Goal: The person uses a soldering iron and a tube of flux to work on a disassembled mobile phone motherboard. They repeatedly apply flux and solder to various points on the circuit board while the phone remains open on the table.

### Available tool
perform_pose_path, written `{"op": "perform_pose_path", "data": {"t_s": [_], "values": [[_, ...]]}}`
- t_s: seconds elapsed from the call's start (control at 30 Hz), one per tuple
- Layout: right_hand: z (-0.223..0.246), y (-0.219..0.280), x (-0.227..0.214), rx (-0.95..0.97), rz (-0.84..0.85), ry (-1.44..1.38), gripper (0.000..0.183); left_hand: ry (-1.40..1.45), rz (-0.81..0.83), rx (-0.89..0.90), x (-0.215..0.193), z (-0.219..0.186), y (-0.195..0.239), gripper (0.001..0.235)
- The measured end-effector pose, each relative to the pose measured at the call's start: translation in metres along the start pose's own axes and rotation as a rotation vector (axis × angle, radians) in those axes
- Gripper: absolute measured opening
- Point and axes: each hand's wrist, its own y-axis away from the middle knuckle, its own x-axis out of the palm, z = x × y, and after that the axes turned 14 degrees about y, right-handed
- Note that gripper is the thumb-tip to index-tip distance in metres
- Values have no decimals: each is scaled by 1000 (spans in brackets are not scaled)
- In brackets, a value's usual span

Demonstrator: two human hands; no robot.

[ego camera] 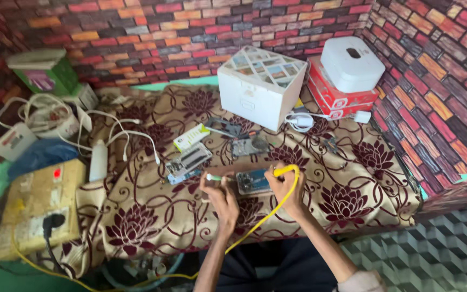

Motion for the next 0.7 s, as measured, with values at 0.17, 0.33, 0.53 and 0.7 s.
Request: {"op": "perform_pose_path", "data": {"t_s": [0.17,0.33,0.53,0.7], "values": [[-8,1,2,-163,-148,109,19,-141,143,-44,-5,48,7,46],[-7,5,-1,73,1,-32,25,-135,200,-64,-15,74,19,62],[-1,6,-3,-4,-41,54,30,-171,262,50,-17,72,21,51],[-10,2,1,-34,-33,85,27,-373,411,-10,-14,62,15,26]]}}
